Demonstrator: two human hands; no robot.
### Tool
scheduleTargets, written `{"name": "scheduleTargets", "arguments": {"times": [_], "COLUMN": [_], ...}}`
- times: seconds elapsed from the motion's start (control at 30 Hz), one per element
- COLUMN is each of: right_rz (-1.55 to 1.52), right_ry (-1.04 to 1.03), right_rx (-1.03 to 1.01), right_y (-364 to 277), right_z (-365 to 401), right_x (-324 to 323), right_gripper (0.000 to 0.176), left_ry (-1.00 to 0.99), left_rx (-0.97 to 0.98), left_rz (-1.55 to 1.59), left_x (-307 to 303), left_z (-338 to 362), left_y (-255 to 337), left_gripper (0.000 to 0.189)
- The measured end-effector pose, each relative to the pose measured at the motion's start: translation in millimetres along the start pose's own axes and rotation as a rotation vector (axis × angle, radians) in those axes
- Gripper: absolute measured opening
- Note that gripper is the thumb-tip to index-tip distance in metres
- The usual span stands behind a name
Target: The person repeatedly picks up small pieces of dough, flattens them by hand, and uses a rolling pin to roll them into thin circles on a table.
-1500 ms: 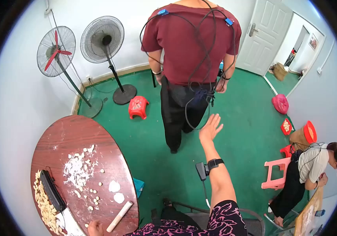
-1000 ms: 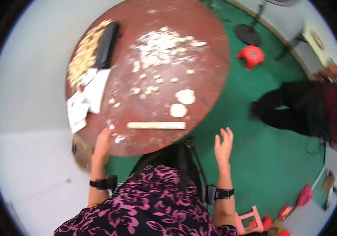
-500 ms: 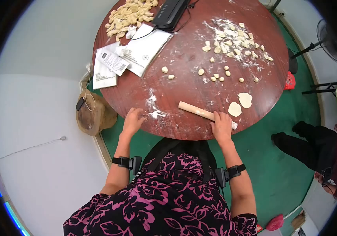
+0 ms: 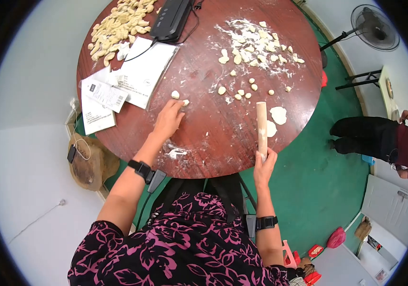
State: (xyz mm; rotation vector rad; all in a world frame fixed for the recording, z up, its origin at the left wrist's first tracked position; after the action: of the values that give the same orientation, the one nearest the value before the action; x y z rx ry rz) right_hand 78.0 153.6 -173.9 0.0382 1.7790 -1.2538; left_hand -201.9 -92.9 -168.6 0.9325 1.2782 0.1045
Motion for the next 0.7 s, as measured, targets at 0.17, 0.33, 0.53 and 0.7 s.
{"name": "scheduleTargets", "arguments": {"times": [0.17, 0.33, 0.53, 0.7], "right_rz": [-0.021, 0.034, 0.061, 0.032], "right_ry": [-0.099, -0.134, -0.383, -0.421], "right_rx": [-0.098, -0.185, -0.283, -0.295], "right_y": [-16.4, -22.0, -29.8, -32.9], "right_z": [-1.4, 1.7, -19.7, -45.1], "right_x": [2.9, 0.1, 46.6, 71.5], "right_gripper": [0.031, 0.032, 0.035, 0.034], "left_ry": [-0.04, -0.02, -0.185, -0.217], "left_rx": [0.099, -0.112, -0.98, -1.071], "left_rz": [-0.145, 0.162, 1.337, 1.993], "left_x": [38.2, 30.0, 88.9, 109.5], "left_z": [-29.7, -23.4, 54.9, 73.8], "left_y": [0.2, -8.6, -47.7, -34.8], "left_gripper": [0.022, 0.013, 0.016, 0.019]}}
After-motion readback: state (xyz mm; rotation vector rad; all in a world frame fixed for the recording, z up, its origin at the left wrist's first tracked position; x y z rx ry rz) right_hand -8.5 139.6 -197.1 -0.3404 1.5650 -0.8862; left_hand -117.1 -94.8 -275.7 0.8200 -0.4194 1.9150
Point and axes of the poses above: each hand's wrist, its own z-axis away from the middle knuckle, its own x-axis out of the palm, y = z × x, the point moved 10 cm from there along -z, towards the middle knuckle, and after that the axes turned 4 degrees about -x, right-handed, at the moved point
